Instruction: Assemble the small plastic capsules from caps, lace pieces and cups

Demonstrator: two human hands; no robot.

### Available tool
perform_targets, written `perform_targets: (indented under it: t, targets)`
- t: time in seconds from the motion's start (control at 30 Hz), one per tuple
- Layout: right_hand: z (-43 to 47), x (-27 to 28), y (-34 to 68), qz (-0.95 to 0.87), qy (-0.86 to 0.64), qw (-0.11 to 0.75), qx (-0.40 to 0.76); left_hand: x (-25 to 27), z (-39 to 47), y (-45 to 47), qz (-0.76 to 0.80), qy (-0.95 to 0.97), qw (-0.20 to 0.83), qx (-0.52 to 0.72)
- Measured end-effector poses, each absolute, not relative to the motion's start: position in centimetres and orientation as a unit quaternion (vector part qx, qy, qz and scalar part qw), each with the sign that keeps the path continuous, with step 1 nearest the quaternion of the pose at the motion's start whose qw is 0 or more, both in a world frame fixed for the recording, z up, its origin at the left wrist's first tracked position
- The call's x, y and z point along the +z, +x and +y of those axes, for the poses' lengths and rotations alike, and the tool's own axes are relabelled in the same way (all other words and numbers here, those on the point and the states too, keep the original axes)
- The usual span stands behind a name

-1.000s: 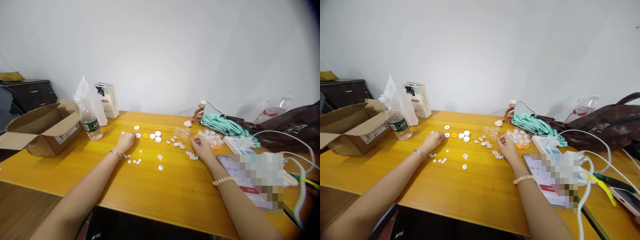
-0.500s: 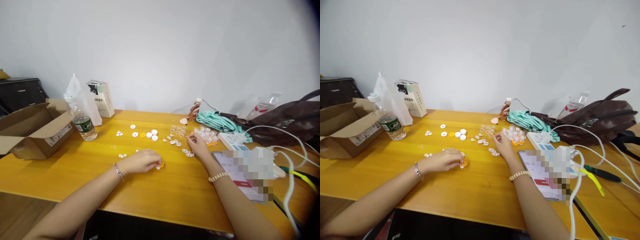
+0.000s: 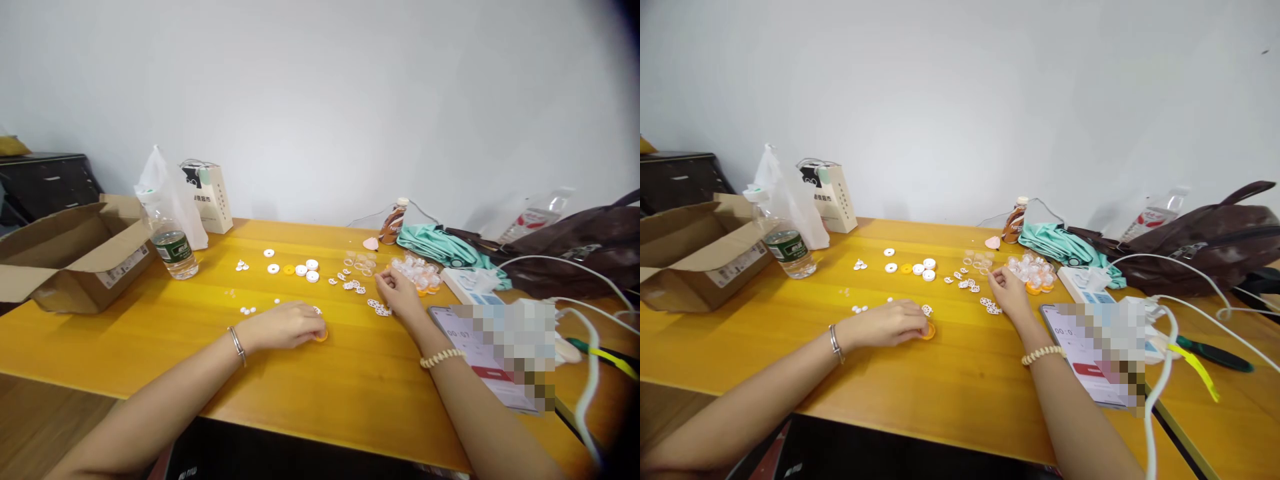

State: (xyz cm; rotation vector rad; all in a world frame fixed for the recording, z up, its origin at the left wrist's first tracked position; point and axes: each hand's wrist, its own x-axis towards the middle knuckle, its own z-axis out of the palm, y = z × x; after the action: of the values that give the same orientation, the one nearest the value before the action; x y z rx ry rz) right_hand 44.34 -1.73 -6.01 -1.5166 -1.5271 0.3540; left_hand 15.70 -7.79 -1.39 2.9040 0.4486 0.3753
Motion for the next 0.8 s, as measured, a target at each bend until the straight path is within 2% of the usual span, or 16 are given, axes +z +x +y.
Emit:
perform_targets:
  t: [0.13, 0.27, 0.33, 0.4, 0.63, 0.8]
  targets:
    - [-1.8, -6.0, 44.3, -0.624, -0.613, 0.462, 0.143, -1.1, -6.5, 14.8, 0.208, 0.957, 0.092, 0.180]
    - [-2.2, -5.4, 43.7, -0.629, -0.610, 0.460, 0.142, -0.4, -3.2, 11.2, 0.396, 0.889, 0.012, 0.232]
    - [-2.9, -4.7, 42.9, -0.645, -0.594, 0.457, 0.151, -0.1, -1.6, 8.8, 0.512, 0.837, -0.002, 0.195]
    - [-3.9, -4.0, 41.6, -0.689, -0.546, 0.434, 0.194, 0.0, -0.5, 6.5, 0.596, 0.797, 0.039, 0.095]
    - [-7.9, -3.6, 36.2, -0.810, -0.391, 0.240, 0.365, 0.0, 0.1, 3.0, 0.647, 0.756, 0.092, -0.011]
    - [-8.1, -4.3, 35.7, -0.821, -0.378, 0.227, 0.363, -0.3, 0.3, 3.0, 0.660, 0.741, 0.115, -0.045]
